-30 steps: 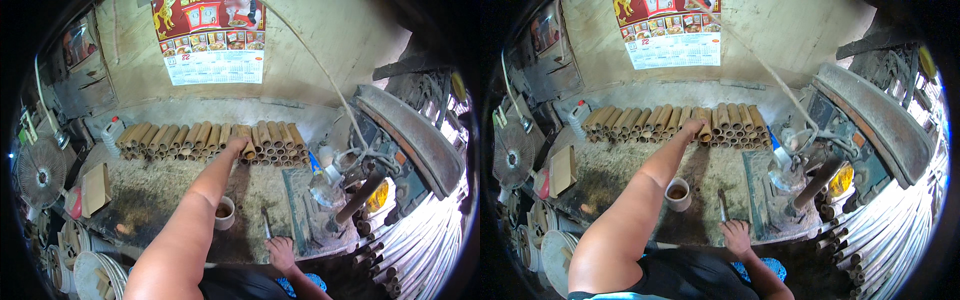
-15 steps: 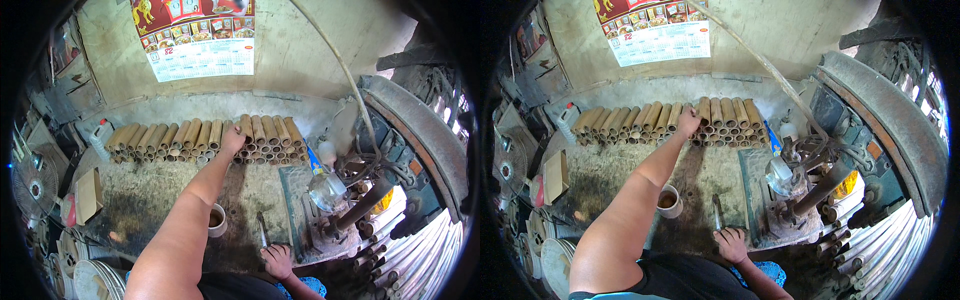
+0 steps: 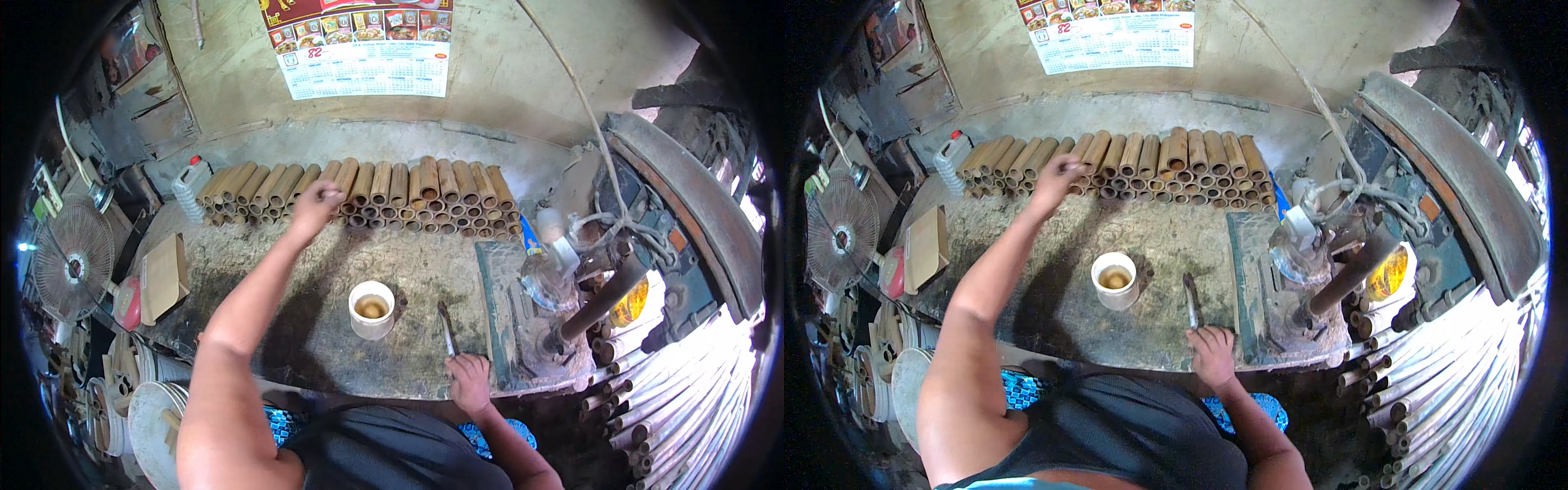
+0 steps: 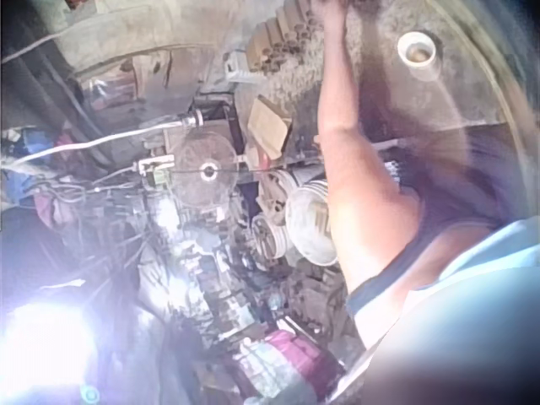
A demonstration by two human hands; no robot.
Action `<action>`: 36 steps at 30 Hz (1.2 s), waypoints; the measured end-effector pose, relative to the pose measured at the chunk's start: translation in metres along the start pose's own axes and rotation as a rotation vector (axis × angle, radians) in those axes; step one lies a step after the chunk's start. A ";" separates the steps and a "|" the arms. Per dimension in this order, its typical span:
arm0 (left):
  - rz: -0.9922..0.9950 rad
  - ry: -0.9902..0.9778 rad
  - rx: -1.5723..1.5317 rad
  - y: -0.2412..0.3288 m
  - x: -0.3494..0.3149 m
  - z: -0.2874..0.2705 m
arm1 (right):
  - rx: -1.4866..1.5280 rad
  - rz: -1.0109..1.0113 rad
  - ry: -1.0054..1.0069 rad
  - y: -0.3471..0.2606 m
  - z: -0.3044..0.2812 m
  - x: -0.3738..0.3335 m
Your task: The person repeatedly picks up cylindrical wooden objects from a white bucket, applies a liquid finish with a brush to the interior and exterior surfaces, and places the treated cylinders on a table. The person rotates each cylinder while brushing to ensure even coverage.
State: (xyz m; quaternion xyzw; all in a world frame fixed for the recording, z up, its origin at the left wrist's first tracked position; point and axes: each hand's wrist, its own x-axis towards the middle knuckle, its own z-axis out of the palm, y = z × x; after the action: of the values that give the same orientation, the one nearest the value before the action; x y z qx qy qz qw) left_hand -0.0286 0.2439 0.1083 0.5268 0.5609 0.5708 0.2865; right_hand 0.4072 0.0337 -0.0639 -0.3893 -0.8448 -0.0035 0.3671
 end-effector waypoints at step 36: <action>-1.181 0.347 0.223 -0.200 -0.683 -0.461 | 0.577 0.701 -0.217 0.069 -0.039 0.302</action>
State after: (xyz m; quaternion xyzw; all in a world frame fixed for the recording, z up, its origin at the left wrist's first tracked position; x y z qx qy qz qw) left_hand -0.3154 -0.4979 -0.1857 0.0542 0.8519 0.3313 0.4019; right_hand 0.3483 0.2684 0.1336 -0.5313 -0.6623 0.3967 0.3488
